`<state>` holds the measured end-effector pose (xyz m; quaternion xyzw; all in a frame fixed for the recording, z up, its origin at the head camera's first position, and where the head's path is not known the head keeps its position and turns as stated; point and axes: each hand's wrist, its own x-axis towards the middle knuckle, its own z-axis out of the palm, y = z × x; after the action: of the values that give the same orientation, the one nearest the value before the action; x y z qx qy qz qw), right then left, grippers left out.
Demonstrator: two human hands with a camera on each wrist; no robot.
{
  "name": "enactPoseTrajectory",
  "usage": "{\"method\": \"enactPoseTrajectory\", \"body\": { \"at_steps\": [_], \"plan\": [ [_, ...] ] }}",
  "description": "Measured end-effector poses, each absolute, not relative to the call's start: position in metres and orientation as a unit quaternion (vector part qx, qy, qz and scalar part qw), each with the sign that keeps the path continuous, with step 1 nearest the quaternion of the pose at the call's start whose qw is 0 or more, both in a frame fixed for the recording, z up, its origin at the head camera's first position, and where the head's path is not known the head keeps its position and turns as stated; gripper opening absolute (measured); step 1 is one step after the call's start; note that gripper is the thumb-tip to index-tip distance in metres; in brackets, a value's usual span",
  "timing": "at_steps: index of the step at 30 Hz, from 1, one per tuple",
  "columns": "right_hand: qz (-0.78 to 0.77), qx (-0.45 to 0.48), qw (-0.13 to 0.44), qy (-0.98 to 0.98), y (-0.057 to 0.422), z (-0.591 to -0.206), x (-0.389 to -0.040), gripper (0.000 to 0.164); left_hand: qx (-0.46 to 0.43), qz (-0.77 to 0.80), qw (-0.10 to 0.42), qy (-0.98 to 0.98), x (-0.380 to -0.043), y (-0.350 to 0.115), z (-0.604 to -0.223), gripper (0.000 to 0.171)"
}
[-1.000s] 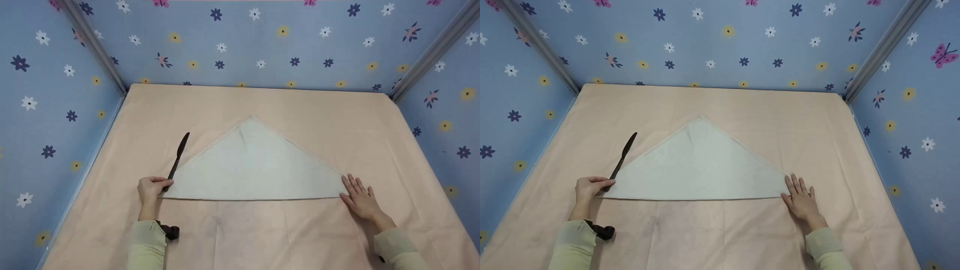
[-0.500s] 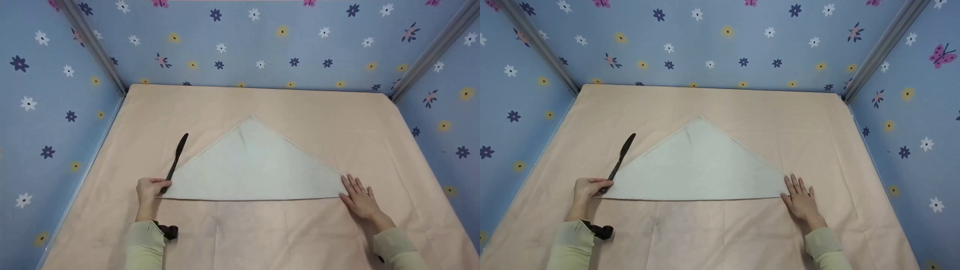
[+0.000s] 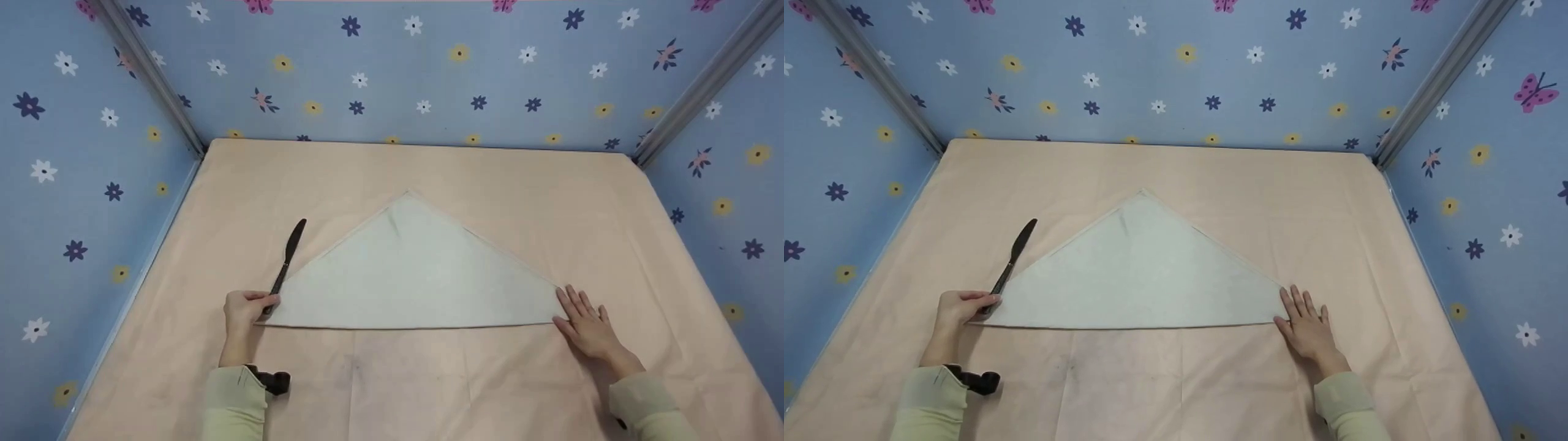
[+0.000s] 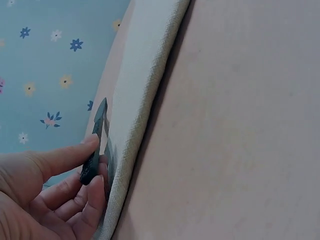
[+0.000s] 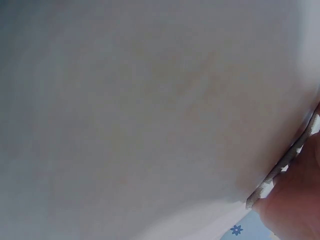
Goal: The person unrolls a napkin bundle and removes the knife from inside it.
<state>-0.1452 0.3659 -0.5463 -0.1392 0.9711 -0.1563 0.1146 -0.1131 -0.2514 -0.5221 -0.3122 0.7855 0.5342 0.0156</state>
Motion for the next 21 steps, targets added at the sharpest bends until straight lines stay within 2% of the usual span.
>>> {"method": "enactPoseTrajectory", "body": {
  "at_steps": [7,21],
  "plan": [
    [-0.155,-0.141,0.112,0.971,0.367,-0.547,-0.145,0.062,-0.317,0.512,-0.012,0.798,-0.117,-0.242,-0.519,0.024],
    [-0.153,-0.142,0.113,0.971,0.367,-0.546,-0.145,0.062,-0.302,0.530,-0.072,0.789,-0.126,-0.229,-0.519,0.027]
  ]
}}
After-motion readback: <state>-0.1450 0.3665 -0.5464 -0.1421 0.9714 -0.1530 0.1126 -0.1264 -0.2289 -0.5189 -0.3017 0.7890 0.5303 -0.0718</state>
